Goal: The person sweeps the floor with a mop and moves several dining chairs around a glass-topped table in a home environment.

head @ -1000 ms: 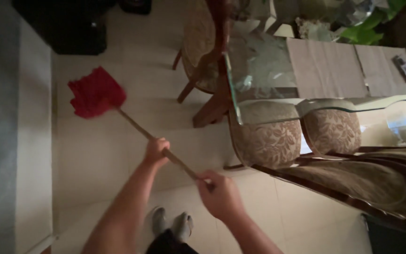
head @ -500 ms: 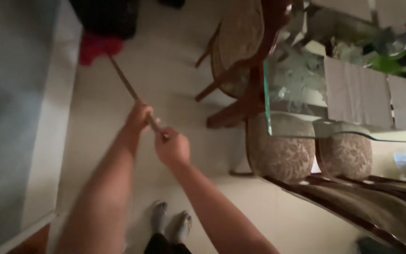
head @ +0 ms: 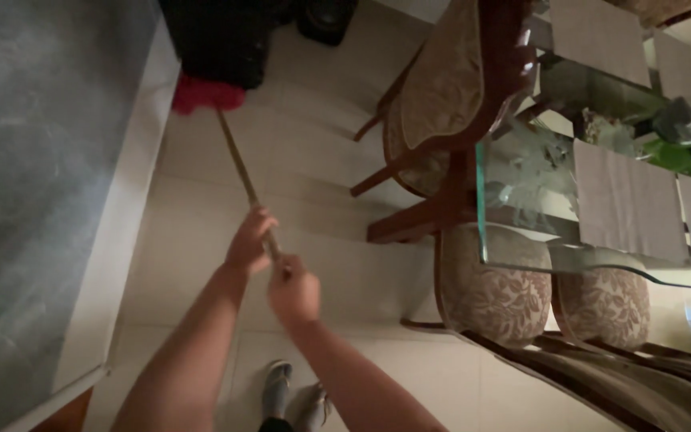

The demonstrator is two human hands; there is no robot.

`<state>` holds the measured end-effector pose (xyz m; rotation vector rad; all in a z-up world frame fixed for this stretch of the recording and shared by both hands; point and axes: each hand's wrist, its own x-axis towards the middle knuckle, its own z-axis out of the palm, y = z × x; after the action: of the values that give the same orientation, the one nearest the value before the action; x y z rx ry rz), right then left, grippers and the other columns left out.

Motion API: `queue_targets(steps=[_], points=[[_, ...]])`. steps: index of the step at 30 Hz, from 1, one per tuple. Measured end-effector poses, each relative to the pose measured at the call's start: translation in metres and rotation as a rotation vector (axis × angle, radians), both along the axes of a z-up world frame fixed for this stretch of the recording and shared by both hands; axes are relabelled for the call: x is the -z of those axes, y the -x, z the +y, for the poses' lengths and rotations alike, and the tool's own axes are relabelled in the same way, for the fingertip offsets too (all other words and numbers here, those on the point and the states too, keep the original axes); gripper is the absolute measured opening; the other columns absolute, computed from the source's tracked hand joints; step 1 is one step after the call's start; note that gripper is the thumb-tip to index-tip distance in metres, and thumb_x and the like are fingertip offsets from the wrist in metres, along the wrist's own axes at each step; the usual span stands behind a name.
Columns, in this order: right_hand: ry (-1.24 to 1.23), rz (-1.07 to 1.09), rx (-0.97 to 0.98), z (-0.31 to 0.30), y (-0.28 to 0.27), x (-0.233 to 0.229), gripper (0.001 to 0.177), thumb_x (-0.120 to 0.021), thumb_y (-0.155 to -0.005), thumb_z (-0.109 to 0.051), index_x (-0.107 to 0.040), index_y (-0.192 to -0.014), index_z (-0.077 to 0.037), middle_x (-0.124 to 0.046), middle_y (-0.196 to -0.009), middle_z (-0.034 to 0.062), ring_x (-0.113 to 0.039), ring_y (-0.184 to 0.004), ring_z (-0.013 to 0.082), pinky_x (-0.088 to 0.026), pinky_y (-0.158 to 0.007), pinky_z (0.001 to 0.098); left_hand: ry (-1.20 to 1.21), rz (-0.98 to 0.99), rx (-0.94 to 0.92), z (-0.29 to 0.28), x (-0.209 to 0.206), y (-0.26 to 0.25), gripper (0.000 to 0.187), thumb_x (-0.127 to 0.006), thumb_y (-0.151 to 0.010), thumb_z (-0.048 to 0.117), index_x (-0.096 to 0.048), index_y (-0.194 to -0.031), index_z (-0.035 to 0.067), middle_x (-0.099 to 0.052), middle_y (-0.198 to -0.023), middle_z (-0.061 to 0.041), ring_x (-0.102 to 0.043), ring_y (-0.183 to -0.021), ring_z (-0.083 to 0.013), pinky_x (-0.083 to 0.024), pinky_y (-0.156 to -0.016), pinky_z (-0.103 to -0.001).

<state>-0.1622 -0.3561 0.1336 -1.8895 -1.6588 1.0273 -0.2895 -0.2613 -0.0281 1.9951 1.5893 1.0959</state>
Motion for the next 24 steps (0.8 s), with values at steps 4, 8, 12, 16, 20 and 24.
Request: queue_targets(steps=[4, 8, 12, 16, 20, 24], points=[[0.066, -0.069, -0.101, 0.035, 0.041, -0.051, 0.027, -0.045, -0.109, -0.027, -0.064, -0.111, -0.007, -0.069, -0.078, 0.0114, -0.066, -0.057, 0.0185, -0.055, -0.046, 0.0359, -0.021, -0.202, -0.005, 0.018, 0.018, 0.037, 0.022, -0.068, -0.083, 0.006, -0.062, -0.102, 0.015, -0.060, -0.112, -0.007, -0.058, -0.093, -0.0236, -0.052, -0.073, -0.033], [0.059, -0.093, -0.181, 0.040, 0.043, -0.069, 0.026, -0.052, -0.104, -0.027, -0.065, -0.116, -0.008, -0.068, -0.078, 0.0098, -0.064, -0.059, 0.0188, -0.055, -0.052, 0.0354, 0.306, -0.271, 0.000, 0.036, -0.039, 0.053, 0.013, -0.073, -0.090, 0.012, -0.063, -0.098, 0.012, -0.062, -0.109, -0.003, -0.062, -0.094, -0.0188, -0.054, -0.082, -0.034], [0.252, -0.026, -0.097, 0.025, -0.001, -0.080, 0.030, -0.059, -0.098, -0.028, -0.065, -0.124, -0.015, -0.069, -0.083, 0.0053, -0.066, -0.068, 0.0166, -0.055, -0.058, 0.0353, 0.293, -0.102, 0.044, 0.046, 0.043, 0.028, 0.018, -0.078, -0.087, 0.020, -0.063, -0.092, 0.012, -0.063, -0.104, -0.007, -0.063, -0.092, -0.0235, -0.052, -0.081, -0.039], [0.454, -0.109, -0.036, -0.001, -0.059, -0.118, 0.031, -0.059, -0.098, -0.033, -0.067, -0.125, -0.019, -0.072, -0.082, 0.0075, -0.067, -0.068, 0.0194, -0.056, -0.061, 0.0384, 0.257, 0.094, 0.037, 0.020, -0.024, -0.019, 0.027, -0.084, -0.084, 0.026, -0.062, -0.080, 0.010, -0.065, -0.093, -0.008, -0.062, -0.089, -0.0269, -0.050, -0.082, -0.042], [0.017, -0.056, -0.081, -0.023, -0.128, -0.130, 0.031, -0.074, -0.087, -0.027, -0.076, -0.113, -0.010, -0.078, -0.086, 0.0098, -0.070, -0.071, 0.0145, -0.056, -0.065, 0.0349, 0.180, 0.137, 0.004, 0.013, -0.010, -0.054, 0.025, -0.084, -0.076, 0.023, -0.064, -0.074, 0.010, -0.068, -0.082, -0.008, -0.064, -0.088, -0.0270, -0.050, -0.084, -0.045], [-0.060, -0.035, 0.051, -0.045, -0.185, -0.158, 0.026, -0.080, -0.081, -0.023, -0.081, -0.104, -0.010, -0.079, -0.077, 0.0078, -0.069, -0.067, 0.0098, -0.057, -0.060, 0.0313, 0.295, 0.117, -0.076, 0.005, -0.030, -0.090, 0.023, -0.078, -0.085, 0.022, -0.065, -0.071, 0.008, -0.068, -0.083, -0.011, -0.065, -0.086, -0.0280, -0.053, -0.083, -0.042]])
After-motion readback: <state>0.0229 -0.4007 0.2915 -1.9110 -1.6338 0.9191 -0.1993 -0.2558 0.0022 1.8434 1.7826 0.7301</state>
